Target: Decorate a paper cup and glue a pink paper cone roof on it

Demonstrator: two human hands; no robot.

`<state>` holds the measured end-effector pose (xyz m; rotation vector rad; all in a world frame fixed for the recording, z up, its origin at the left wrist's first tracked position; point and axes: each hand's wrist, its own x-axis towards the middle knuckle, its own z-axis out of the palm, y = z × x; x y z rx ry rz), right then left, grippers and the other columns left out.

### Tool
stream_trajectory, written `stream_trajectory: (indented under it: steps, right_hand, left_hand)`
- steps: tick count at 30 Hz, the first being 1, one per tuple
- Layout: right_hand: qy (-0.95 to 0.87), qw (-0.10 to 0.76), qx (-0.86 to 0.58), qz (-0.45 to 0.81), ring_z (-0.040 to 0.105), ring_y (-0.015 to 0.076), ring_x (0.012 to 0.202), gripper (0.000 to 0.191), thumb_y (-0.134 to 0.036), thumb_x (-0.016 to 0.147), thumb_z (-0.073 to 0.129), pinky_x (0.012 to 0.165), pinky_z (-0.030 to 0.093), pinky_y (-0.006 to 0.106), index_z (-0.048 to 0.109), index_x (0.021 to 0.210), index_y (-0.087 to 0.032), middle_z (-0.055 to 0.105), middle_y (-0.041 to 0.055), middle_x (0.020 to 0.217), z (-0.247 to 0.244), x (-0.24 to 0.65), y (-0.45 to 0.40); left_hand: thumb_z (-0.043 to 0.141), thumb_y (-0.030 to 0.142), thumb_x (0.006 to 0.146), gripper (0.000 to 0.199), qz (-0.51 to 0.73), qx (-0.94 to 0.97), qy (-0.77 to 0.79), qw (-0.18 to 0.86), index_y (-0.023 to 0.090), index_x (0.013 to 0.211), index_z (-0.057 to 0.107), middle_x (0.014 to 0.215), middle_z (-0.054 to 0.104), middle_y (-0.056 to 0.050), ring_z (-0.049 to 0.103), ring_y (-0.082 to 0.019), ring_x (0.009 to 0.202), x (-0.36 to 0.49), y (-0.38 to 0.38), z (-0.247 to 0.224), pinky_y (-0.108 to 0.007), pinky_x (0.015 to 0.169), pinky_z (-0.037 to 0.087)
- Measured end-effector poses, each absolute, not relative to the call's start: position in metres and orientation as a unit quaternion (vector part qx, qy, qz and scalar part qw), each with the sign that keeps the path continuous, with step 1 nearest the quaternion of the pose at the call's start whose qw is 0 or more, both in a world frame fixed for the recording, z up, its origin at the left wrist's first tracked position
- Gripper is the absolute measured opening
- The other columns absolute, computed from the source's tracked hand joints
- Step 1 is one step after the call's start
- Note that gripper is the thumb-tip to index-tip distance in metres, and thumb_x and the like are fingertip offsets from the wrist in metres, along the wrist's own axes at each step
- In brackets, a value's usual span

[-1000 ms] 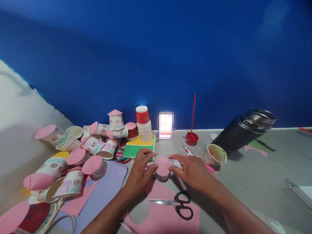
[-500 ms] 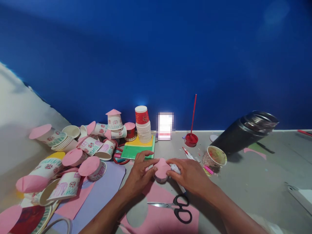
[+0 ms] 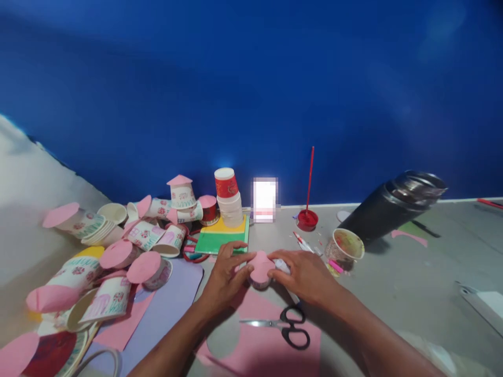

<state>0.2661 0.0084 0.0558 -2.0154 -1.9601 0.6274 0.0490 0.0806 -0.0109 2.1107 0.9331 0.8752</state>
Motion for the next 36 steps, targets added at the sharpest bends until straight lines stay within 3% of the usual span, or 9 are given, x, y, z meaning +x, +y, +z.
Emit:
stream_trajectory:
  steps: [12,18,22,36]
  right_hand:
    - [-0.685,0.057,-0.713,0.137,0.077,0.0337,0.103,0.040,-0.047,0.099,0.060,0.085,0.051,0.040,0.072,0.132,-0.027,0.083,0.0083,0.112,0.057,0.273,0.003]
    - [-0.696,0.052,-0.703,0.137,0.077,0.0321,0.104,0.036,-0.046,0.100,0.059,0.083,0.051,0.038,0.073,0.128,-0.029,0.082,0.0062,0.115,0.064,0.270,-0.001]
    - [-0.696,0.050,-0.701,0.146,0.077,0.0318,0.105,0.039,-0.048,0.099,0.060,0.081,0.051,0.037,0.072,0.130,-0.027,0.082,0.0073,0.117,0.059,0.266,0.000]
    - [-0.699,0.055,-0.699,0.142,0.077,0.0327,0.105,0.040,-0.051,0.099,0.063,0.079,0.051,0.038,0.072,0.131,-0.029,0.082,0.0051,0.116,0.049,0.263,0.002]
  left_hand:
    - [0.068,0.031,0.096,0.024,0.332,0.819,0.351,0.309,0.027,0.117,0.077,0.133,0.060,-0.011,0.055,-0.028,0.128,0.054,0.074,-0.005,-0.050,0.113,0.046]
    - [0.066,0.037,0.097,0.040,0.308,0.836,0.319,0.323,0.031,0.137,0.068,0.148,0.049,-0.011,0.045,-0.030,0.142,0.050,0.079,-0.002,-0.051,0.121,0.038]
    - [0.066,0.042,0.097,0.041,0.286,0.837,0.316,0.343,0.032,0.138,0.068,0.152,0.045,-0.012,0.040,-0.033,0.147,0.050,0.081,-0.004,-0.053,0.124,0.035]
    - [0.076,0.042,0.091,0.041,0.306,0.838,0.303,0.335,0.032,0.130,0.073,0.148,0.054,-0.011,0.048,-0.032,0.141,0.050,0.085,-0.015,-0.052,0.119,0.042]
